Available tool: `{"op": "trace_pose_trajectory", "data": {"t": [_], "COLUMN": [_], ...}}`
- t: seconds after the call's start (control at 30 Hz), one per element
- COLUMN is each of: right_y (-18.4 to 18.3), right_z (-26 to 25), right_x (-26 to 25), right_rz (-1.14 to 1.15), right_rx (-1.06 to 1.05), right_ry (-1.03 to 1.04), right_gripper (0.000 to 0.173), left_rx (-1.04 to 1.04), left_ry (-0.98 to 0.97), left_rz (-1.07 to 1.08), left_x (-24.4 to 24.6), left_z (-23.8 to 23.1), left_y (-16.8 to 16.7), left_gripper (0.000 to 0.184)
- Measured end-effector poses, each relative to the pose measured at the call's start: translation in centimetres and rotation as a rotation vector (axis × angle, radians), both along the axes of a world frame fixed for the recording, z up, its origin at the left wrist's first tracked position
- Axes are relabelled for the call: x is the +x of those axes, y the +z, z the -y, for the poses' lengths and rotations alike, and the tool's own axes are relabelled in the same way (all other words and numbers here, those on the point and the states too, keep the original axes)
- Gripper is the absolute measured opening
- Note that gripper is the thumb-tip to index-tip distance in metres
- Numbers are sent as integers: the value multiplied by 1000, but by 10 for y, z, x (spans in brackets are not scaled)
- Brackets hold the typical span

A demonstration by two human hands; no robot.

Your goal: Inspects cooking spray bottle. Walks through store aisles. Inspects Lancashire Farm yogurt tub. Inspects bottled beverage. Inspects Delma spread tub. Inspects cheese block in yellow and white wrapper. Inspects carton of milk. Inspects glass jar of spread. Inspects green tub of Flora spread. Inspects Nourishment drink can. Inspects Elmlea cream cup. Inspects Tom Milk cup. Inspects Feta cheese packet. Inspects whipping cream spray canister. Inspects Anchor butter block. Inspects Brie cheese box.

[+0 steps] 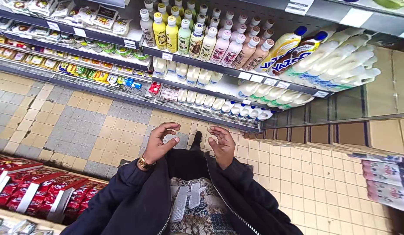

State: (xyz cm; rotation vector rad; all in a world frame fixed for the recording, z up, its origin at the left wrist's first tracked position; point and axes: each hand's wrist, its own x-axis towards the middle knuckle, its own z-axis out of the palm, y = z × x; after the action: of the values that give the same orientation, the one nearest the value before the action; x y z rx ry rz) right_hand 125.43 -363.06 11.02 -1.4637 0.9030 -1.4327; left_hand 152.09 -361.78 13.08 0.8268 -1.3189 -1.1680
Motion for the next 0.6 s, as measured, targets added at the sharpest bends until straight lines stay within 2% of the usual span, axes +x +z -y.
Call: {"op": "trace_pose_trajectory", "data": {"t": [0.27, 0.6], "right_y": [-6, -5], "right_z": [-52, -63], "right_x": [31, 57], "right_rz": [-15, -42], "right_rx": [81, 117], "right_ry": [42, 148], "right_gripper": [36, 34], "left_rx": [76, 106], "left_ry": [-35, 34], "left_rz": [-12, -47], "left_x": [16, 34], "left_z": [-39, -71], "left_y": [-15, -23], "left_gripper": [40, 39]}}
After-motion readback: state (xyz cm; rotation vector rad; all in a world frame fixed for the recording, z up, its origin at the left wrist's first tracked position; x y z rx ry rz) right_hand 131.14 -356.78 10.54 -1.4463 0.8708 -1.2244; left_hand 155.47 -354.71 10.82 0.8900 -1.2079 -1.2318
